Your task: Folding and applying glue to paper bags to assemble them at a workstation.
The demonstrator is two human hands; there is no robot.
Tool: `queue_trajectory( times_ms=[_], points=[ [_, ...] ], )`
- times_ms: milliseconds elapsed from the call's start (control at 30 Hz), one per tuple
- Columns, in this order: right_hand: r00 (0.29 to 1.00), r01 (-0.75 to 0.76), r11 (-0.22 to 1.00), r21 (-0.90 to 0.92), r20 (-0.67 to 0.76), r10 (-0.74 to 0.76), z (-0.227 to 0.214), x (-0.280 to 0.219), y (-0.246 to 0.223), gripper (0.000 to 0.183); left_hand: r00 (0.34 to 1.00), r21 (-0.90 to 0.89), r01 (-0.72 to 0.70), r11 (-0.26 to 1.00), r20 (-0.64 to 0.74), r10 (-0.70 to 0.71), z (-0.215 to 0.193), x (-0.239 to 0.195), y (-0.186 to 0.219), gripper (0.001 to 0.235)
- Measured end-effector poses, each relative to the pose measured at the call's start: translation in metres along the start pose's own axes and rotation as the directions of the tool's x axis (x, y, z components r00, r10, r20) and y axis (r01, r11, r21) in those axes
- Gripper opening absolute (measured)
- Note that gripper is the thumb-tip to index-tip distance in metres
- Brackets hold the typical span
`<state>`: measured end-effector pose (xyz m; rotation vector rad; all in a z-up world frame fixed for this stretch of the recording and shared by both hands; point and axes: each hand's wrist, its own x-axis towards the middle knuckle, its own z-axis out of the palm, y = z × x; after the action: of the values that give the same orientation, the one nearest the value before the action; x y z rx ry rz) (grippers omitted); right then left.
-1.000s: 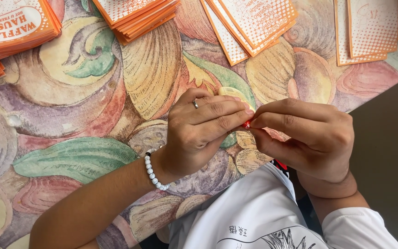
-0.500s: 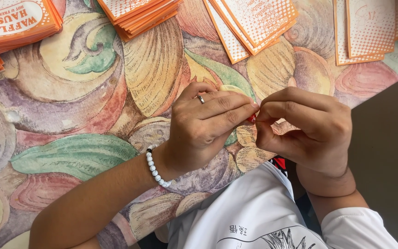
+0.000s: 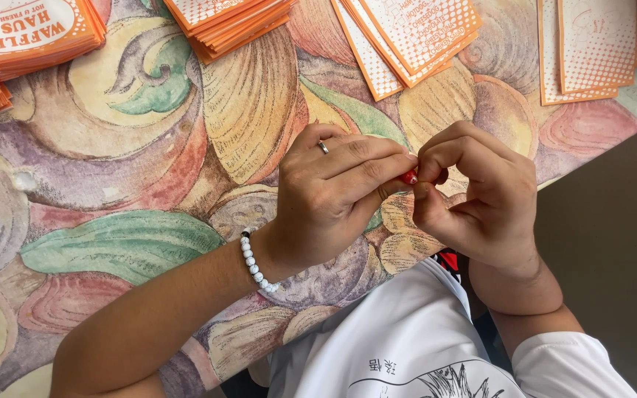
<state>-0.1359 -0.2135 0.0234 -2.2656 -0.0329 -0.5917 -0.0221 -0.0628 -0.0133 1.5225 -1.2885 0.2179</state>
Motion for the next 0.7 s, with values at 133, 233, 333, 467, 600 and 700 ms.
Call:
queue_trajectory(
  times_ms=[133,233,333,467,600,700],
  points=[
    [0.997,-0.066,0.997,0.029,0.028,0.065,-0.003,-0.002,-0.002,0.015,1.0,0.015,0.007,1.0,-0.002,-0.007,0.0,0.001,0.003,0.009],
    [0.995,-0.092,0.994,0.061,0.044,0.09,-0.004,-0.004,0.001,0.014,1.0,0.017,0.006,1.0,-0.002,-0.006,0.001,0.002,0.004,0.008],
    [0.994,-0.1,0.991,0.088,0.056,0.095,-0.006,-0.005,0.002,0.012,1.0,0.012,-0.005,1.0,-0.021,0.005,0.002,0.003,0.006,0.007],
    [0.989,-0.142,0.972,0.187,0.073,0.131,-0.008,-0.007,0.004,0.016,1.0,0.017,0.008,1.0,-0.03,-0.007,0.004,0.002,0.005,0.009],
    [0.982,-0.186,0.935,0.302,0.024,0.188,-0.011,-0.014,0.013,0.013,0.998,0.008,0.038,0.999,-0.056,-0.037,0.005,0.005,0.005,0.009],
    [0.993,-0.103,0.975,0.199,-0.027,0.111,-0.008,-0.01,0.007,0.018,0.998,0.023,0.035,0.999,-0.051,-0.034,0.005,0.004,0.005,0.011]
  ],
)
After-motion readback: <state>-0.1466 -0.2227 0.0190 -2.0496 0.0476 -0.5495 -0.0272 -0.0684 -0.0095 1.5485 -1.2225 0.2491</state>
